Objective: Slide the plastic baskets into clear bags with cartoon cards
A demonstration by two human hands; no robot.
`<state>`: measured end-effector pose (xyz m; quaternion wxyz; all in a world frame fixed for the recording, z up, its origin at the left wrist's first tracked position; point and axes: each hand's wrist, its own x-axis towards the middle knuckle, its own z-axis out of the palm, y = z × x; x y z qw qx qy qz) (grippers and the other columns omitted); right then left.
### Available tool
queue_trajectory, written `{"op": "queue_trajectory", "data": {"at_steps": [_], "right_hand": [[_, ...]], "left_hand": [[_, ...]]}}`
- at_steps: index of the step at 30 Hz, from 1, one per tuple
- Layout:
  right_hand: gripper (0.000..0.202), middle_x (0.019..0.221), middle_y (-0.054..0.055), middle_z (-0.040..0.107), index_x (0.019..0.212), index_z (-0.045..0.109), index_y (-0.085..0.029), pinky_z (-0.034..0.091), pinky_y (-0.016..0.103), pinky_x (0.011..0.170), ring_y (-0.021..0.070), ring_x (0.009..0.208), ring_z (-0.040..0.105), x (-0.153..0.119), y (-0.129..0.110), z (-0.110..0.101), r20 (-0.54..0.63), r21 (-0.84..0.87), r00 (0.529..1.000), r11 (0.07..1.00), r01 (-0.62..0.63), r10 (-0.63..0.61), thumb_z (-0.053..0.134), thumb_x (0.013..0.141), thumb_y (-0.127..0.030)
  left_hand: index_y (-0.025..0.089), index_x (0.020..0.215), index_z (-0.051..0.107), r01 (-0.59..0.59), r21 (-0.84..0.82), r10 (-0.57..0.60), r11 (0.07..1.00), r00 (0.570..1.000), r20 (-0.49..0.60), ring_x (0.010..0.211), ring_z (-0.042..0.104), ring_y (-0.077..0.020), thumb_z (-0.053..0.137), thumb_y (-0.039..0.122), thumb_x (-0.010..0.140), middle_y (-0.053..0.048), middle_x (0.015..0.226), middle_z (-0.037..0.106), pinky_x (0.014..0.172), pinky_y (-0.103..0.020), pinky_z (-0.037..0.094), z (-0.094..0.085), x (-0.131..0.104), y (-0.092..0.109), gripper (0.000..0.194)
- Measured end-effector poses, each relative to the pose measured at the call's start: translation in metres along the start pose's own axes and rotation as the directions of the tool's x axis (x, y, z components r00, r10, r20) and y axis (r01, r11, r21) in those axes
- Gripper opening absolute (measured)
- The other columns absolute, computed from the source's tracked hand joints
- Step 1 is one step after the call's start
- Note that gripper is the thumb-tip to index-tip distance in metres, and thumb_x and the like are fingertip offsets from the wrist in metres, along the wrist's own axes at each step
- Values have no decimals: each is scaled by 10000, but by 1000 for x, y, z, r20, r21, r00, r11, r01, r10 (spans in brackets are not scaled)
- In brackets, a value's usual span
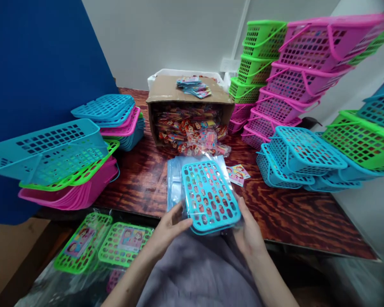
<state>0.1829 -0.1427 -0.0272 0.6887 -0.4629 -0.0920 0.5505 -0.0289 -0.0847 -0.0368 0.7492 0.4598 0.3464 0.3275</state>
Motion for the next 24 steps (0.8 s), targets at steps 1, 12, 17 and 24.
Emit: {"op": "queue_trajectory", "data": {"at_steps": [1, 12, 17, 24], "right_hand": [[548, 1299, 35, 695, 1295, 632, -288, 463, 438, 1077, 271, 1266, 587, -2, 1, -4, -4, -6, 1000, 1000, -13, 13, 681, 843, -595], [494, 1408, 156, 510, 1413, 473, -234, 395, 554, 1066, 312, 1255, 524, -49, 33, -51, 184, -855, 677, 224, 468, -713, 586, 938, -310], [553, 1422, 188, 481, 1433, 446, -215, 356, 605, 1086, 373, 1389, 372, -49, 25, -33, 654, -733, 435, -376, 567, -619, 648, 918, -221], [236, 1134, 137, 626, 1156, 605, -167, 410, 565, 991, 309, 1103, 537, -30, 27, -13, 730, -651, 356, -434, 623, -584, 622, 921, -188]], "left_hand": [[229, 1441, 516, -10, 1, 10, 1000, 1000, -5, 1432, 408, -321, 794, 392, 794, -95, 1553, 444, 1168, -431, 377, -2, -6, -5, 723], [209, 1186, 603, -32, 695, 352, 718, 878, -323, 948, 699, -254, 628, 330, 896, -85, 1027, 737, 840, -350, 519, 12, -35, -49, 315], [225, 930, 606, -107, 795, 523, 597, 803, -285, 727, 699, -205, 571, 292, 926, -39, 818, 725, 699, -288, 497, 20, -31, -52, 75], [221, 922, 637, -282, 883, 691, 376, 720, -64, 616, 664, -160, 527, 201, 951, 0, 718, 686, 624, -247, 471, 14, -34, -53, 115]]}}
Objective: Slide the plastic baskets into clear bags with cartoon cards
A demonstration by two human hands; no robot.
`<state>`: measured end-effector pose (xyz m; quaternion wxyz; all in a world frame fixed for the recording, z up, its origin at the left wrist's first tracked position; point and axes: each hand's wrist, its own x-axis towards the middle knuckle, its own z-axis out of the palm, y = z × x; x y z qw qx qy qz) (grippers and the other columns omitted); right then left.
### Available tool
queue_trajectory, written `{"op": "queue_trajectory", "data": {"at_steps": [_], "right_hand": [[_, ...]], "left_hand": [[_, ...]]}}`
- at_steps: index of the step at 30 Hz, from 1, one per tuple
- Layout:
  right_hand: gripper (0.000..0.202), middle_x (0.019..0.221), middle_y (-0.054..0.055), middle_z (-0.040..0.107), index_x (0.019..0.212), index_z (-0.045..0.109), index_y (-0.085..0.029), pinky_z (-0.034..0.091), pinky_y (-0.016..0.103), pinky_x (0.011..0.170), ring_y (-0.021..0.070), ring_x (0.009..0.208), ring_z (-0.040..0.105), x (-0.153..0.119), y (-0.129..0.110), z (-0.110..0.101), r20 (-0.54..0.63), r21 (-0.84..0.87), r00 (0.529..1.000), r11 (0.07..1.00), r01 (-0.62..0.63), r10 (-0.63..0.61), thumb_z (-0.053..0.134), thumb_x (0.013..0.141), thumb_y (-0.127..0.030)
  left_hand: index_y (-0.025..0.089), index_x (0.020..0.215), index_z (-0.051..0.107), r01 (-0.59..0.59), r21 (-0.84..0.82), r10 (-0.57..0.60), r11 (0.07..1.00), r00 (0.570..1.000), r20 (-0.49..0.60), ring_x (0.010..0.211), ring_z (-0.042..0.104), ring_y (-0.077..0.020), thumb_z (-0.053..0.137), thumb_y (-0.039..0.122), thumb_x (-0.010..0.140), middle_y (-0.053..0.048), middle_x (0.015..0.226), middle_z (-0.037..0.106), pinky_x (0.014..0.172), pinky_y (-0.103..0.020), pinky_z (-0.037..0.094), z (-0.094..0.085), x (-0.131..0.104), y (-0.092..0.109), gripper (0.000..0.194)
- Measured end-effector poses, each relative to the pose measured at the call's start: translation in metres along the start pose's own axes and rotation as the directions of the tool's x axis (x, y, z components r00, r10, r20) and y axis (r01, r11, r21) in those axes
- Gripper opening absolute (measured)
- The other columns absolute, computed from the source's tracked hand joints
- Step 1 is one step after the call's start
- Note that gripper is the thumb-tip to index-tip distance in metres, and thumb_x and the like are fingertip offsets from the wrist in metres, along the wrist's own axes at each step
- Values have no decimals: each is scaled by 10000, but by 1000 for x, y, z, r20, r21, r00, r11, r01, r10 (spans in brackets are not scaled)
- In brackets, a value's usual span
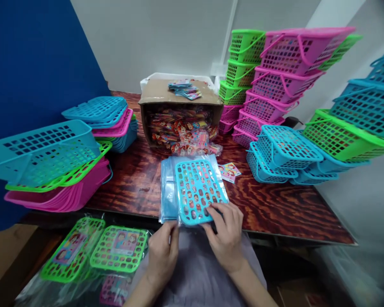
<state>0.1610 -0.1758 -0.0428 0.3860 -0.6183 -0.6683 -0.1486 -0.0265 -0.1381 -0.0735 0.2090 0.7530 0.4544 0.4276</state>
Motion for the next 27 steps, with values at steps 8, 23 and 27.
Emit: {"op": "queue_trajectory", "data": {"at_steps": [8, 23, 27], "right_hand": [[119, 992, 106, 637, 1043, 624, -176, 432, 525, 903, 289, 969, 551, 5, -8, 11, -72, 3, 996, 999, -54, 54, 614, 941, -237], [240, 948, 97, 595, 1062, 635, -137, 500, 390, 791, 224, 912, 564, -13, 11, -17, -87, 48, 996, 999, 8, -4, 612, 874, 8], [272, 939, 81, 605, 1078, 627, -166, 506, 380, 795, 213, 901, 575, -28, 12, -26, -76, 62, 996, 997, -47, 51, 630, 864, 3]], "left_hand": [[238, 994, 632, -94, -2, 94, 996, 995, -37, 663, 689, -150, 529, 133, 941, 8, 783, 711, 639, -224, 495, -2, -5, -15, 156], [221, 1110, 559, -223, 95, 238, 970, 953, -189, 838, 607, -195, 610, 71, 873, -42, 886, 619, 738, -321, 523, 3, 15, 5, 285], [225, 1066, 586, -283, 89, 291, 955, 953, -89, 829, 609, -183, 577, 9, 861, -36, 873, 630, 762, -322, 512, -4, 8, 1, 298]]}}
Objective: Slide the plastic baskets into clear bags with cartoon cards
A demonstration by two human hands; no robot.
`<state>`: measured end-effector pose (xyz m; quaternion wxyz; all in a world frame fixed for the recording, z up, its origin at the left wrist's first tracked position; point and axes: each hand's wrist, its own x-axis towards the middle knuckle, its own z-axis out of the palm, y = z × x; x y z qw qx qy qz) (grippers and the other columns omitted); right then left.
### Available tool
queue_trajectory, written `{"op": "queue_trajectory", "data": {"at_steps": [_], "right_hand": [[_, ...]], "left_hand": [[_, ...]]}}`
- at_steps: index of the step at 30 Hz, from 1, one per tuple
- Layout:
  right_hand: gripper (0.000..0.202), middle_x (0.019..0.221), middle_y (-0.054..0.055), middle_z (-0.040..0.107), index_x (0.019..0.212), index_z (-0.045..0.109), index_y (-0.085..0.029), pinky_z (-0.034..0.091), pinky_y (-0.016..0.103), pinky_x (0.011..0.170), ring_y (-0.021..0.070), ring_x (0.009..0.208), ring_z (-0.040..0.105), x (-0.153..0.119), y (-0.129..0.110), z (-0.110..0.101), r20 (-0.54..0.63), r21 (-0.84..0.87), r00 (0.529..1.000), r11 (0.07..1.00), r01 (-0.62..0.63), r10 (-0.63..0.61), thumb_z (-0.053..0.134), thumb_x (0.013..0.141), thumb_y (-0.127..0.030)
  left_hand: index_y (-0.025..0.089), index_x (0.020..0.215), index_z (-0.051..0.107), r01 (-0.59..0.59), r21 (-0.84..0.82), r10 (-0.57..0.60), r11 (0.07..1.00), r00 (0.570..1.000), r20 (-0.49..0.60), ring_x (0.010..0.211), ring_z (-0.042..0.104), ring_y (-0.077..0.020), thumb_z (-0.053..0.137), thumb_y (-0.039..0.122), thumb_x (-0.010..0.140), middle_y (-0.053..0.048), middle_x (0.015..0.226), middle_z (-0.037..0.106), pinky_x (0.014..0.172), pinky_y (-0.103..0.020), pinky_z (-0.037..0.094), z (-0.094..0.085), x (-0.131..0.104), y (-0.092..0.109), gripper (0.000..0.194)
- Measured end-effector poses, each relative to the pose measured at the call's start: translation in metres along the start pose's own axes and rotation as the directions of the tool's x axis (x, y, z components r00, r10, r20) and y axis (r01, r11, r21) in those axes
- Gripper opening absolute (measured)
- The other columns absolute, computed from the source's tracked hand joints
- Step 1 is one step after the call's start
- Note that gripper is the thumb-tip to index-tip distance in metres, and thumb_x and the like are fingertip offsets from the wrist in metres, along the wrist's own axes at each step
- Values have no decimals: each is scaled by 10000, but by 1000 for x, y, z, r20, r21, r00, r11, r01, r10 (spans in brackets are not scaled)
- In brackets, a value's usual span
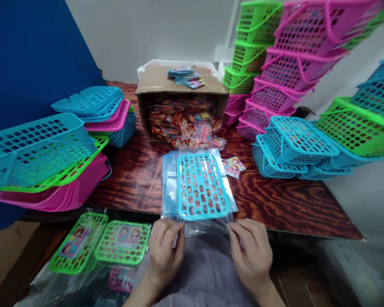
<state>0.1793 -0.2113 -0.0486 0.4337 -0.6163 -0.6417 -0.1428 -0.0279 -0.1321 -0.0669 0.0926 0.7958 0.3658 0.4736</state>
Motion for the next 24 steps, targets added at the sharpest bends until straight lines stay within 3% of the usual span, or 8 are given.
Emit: {"op": "queue_trajectory", "data": {"at_steps": [3, 6, 8, 12, 16, 19, 22, 24], "right_hand": [[273, 1004, 101, 616, 1167, 575, -186, 509, 412, 828, 241, 947, 591, -11, -1, 7, 19, 10, 980, 980, -200, 200, 642, 905, -148], [326, 1032, 118, 640, 1168, 537, -193, 506, 414, 805, 271, 941, 623, -15, 0, 23, 112, -5, 866, 872, -489, 487, 644, 907, -357], [301, 994, 110, 677, 1132, 541, -202, 490, 391, 759, 278, 891, 654, -16, 4, 31, 177, -34, 789, 804, -593, 589, 615, 914, -396], [142, 816, 62, 708, 1012, 572, -223, 436, 339, 662, 246, 723, 672, -17, 13, 29, 201, -54, 740, 762, -646, 642, 489, 973, -333], [185, 771, 43, 699, 963, 574, -225, 436, 320, 658, 223, 691, 668, -23, 17, 19, 168, -38, 718, 732, -680, 675, 439, 989, -348], [226, 831, 43, 701, 1057, 578, -217, 457, 324, 687, 219, 724, 665, -27, 18, 20, 178, -23, 707, 722, -692, 684, 483, 969, -402], [399, 871, 44, 673, 1201, 548, -195, 473, 345, 709, 223, 738, 636, -26, 18, 25, 192, -18, 706, 722, -692, 682, 574, 919, -476], [482, 920, 59, 653, 1258, 531, -181, 482, 361, 733, 229, 777, 622, -22, 18, 29, 178, -12, 736, 749, -662, 653, 604, 903, -499]], "left_hand": [[217, 1138, 561, 58, 65, -57, 996, 998, -15, 846, 601, -184, 577, 30, 869, -38, 891, 616, 784, -325, 501, -2, -9, -3, 327], [184, 1212, 521, 194, 121, -188, 973, 980, -60, 823, 589, -195, 625, 164, 882, -44, 905, 589, 779, -340, 495, 3, -13, -5, 347], [154, 1266, 498, 295, 139, -293, 945, 955, -32, 782, 597, -198, 634, 267, 888, -39, 879, 588, 756, -340, 497, 8, -13, -7, 418], [137, 1312, 492, 385, 123, -398, 915, 912, 98, 598, 585, -150, 536, 272, 937, 12, 748, 602, 618, -273, 471, 8, -16, -13, 401], [155, 1291, 519, 414, 111, -426, 903, 896, 122, 601, 606, -145, 520, 302, 956, 7, 764, 636, 613, -266, 476, 0, -20, -20, 366], [154, 1361, 465, 474, 85, -481, 877, 865, 141, 632, 616, -158, 544, 390, 951, 5, 784, 630, 611, -275, 492, 0, -21, -18, 479], [151, 1464, 352, 533, 74, -536, 843, 823, 190, 614, 600, -165, 582, 460, 929, 1, 804, 627, 578, -286, 503, 4, -21, -12, 658], [154, 1498, 316, 480, 105, -491, 871, 856, 161, 736, 640, -207, 609, 493, 908, -54, 920, 649, 672, -348, 544, 7, -20, -10, 741]]}}
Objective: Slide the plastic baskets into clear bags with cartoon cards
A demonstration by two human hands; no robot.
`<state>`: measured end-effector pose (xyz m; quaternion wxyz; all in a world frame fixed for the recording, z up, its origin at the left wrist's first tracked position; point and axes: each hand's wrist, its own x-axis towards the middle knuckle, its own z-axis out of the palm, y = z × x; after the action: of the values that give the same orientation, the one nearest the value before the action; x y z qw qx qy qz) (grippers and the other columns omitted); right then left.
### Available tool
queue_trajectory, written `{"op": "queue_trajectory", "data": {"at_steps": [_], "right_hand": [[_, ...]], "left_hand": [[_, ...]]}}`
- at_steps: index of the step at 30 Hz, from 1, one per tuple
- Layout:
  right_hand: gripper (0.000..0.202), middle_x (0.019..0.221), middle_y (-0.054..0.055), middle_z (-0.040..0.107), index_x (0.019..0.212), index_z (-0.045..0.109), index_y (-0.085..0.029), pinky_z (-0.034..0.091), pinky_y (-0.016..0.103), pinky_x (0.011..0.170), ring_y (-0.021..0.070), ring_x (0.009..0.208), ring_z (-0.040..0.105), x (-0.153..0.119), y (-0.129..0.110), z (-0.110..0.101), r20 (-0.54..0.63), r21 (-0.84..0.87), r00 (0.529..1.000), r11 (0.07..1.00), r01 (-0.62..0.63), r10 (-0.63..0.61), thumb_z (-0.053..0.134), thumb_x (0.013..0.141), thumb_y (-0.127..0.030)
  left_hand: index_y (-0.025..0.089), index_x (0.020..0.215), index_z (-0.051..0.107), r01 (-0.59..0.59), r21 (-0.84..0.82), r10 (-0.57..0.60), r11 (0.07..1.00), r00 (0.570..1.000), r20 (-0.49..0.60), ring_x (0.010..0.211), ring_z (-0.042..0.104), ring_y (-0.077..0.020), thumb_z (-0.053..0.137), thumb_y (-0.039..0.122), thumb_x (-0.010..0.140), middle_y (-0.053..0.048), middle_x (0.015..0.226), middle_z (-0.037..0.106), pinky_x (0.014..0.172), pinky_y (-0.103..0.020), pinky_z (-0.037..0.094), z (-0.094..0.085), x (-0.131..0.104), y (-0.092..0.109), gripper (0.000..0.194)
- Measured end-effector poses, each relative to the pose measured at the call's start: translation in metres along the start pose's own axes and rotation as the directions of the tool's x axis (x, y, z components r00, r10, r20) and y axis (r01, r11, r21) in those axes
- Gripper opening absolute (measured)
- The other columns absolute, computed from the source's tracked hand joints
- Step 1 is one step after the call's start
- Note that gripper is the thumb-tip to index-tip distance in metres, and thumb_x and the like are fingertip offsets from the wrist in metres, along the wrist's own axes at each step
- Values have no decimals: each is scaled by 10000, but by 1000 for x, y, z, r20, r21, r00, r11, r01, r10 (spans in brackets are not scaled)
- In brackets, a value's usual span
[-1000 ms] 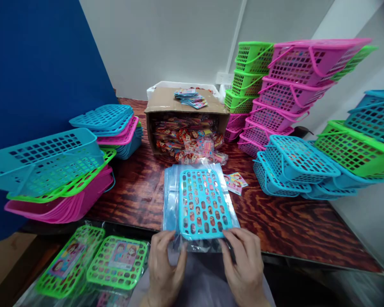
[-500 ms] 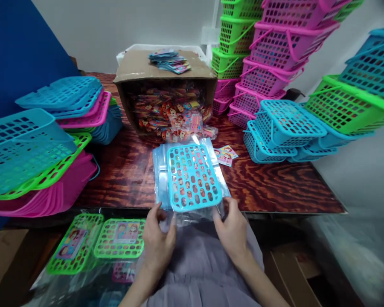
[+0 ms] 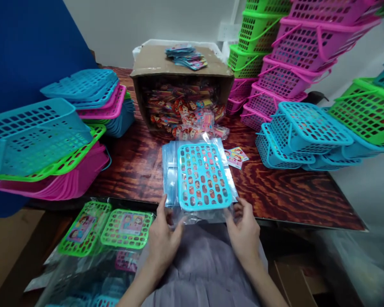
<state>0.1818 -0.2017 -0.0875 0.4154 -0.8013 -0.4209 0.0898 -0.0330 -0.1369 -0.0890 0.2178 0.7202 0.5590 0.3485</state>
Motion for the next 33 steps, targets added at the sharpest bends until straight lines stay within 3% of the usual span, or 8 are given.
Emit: {"op": "queue_trajectory", "data": {"at_steps": [2, 4, 8, 12, 15, 21, 33], "right_hand": [[527, 1015, 86, 637, 1294, 526, -178, 487, 375, 796, 244, 880, 620, 4, -3, 2, -14, 7, 996, 996, 90, -90, 629, 896, -507], [505, 1075, 97, 629, 1284, 540, -183, 479, 373, 852, 251, 969, 613, 8, -5, 5, -14, 27, 983, 983, 183, -182, 649, 897, -488], [278, 995, 58, 652, 1143, 592, -196, 471, 315, 815, 207, 904, 623, 11, -7, 7, -34, 55, 960, 959, 278, -277, 625, 939, -383], [114, 847, 11, 626, 986, 609, -201, 452, 274, 737, 166, 770, 600, 10, -7, 7, -46, 38, 946, 945, 324, -322, 596, 959, -312], [118, 766, -7, 593, 897, 599, -201, 430, 258, 684, 149, 694, 571, 11, -8, 8, -57, 25, 934, 935, 353, -351, 590, 963, -298], [250, 634, -39, 494, 736, 542, -205, 371, 251, 608, 124, 568, 486, 11, -7, 10, -100, 11, 926, 930, 368, -365, 581, 968, -289], [212, 716, -8, 644, 819, 632, -212, 439, 242, 666, 143, 633, 598, 15, -5, 5, -108, 55, 964, 967, 248, -241, 575, 962, -357]], "left_hand": [[151, 1515, 305, -103, 62, 108, 993, 991, -84, 984, 634, -287, 653, 546, 868, -144, 1127, 624, 844, -453, 541, 2, 4, 1, 834], [149, 1528, 290, -195, 87, 205, 977, 972, -118, 1084, 597, -317, 668, 580, 849, -177, 1210, 592, 910, -487, 516, 3, 11, -1, 889], [156, 1528, 303, -317, 75, 322, 945, 944, -67, 869, 638, -248, 601, 573, 905, -109, 1035, 670, 795, -393, 526, 5, 27, -5, 807], [132, 1506, 342, -406, 97, 414, 909, 906, -92, 900, 627, -266, 584, 652, 879, -158, 1154, 667, 805, -398, 486, 6, 40, -1, 849], [107, 1485, 363, -454, 108, 465, 884, 876, -127, 899, 631, -268, 598, 678, 853, -171, 1177, 669, 863, -427, 444, 6, 46, 8, 884], [93, 1448, 423, -475, 139, 495, 869, 841, -217, 813, 627, -246, 568, 629, 903, -128, 995, 693, 958, -486, 389, 10, 50, 22, 778], [138, 1424, 461, -477, 149, 499, 866, 820, -281, 744, 601, -211, 645, 533, 896, -71, 902, 674, 984, -511, 400, 16, 60, 19, 685]]}}
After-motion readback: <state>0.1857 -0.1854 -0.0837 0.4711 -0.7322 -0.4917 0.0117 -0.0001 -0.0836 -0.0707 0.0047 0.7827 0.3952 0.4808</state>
